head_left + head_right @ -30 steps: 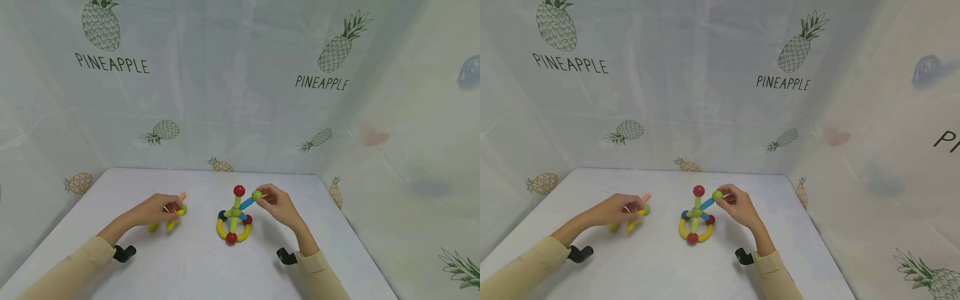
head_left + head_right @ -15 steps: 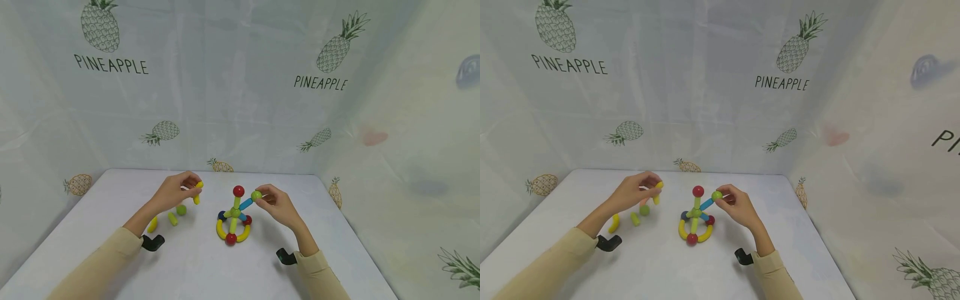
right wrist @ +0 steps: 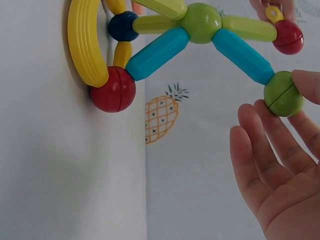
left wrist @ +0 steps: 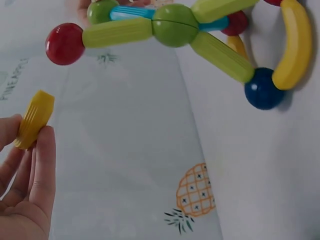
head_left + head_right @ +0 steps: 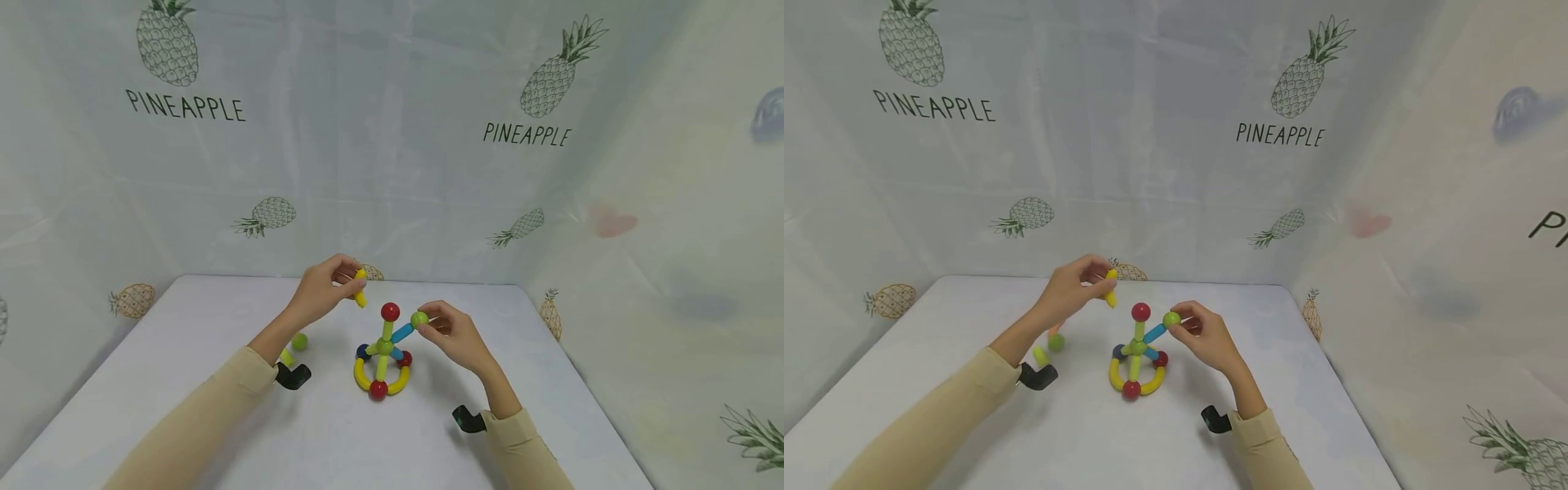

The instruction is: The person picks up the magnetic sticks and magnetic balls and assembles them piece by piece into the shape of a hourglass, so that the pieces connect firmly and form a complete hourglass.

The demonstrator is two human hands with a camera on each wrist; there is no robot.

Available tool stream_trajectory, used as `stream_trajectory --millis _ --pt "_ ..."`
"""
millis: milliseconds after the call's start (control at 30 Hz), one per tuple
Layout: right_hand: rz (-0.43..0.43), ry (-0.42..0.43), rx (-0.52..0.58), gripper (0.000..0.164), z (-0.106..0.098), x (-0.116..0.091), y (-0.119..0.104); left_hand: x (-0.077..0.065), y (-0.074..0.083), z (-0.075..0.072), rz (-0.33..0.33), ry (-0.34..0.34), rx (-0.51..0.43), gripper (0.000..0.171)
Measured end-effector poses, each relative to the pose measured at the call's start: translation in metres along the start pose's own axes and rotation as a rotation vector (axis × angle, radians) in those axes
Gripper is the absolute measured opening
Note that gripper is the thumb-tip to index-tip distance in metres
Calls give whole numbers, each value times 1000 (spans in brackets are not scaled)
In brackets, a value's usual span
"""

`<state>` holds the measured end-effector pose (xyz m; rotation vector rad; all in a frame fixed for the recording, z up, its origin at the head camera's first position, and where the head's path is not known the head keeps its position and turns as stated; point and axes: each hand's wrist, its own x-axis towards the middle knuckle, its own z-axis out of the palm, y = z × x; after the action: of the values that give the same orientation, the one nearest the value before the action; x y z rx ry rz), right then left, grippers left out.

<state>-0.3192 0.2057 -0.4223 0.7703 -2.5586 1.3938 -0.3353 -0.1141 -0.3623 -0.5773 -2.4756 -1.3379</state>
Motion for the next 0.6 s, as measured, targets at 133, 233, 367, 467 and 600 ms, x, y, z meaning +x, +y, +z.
stream_trajectory --millis 133,233,367,467,600 --pt "-1 2 1 30 0 0 -1 9 11 8 9 -4 -14 31" --pt "7 4 3 28 -1 0 -1 14 17 13 2 -7 -23 30" --pt "9 -2 2 29 -1 0 -2 20 21 18 -7 -10 -41 29" --pt "3 -5 5 30 0 0 -2 22 22 21 -8 -13 -44 29" --pt "6 -2 3 30 0 1 -1 23 23 24 -11 -24 -57 30"
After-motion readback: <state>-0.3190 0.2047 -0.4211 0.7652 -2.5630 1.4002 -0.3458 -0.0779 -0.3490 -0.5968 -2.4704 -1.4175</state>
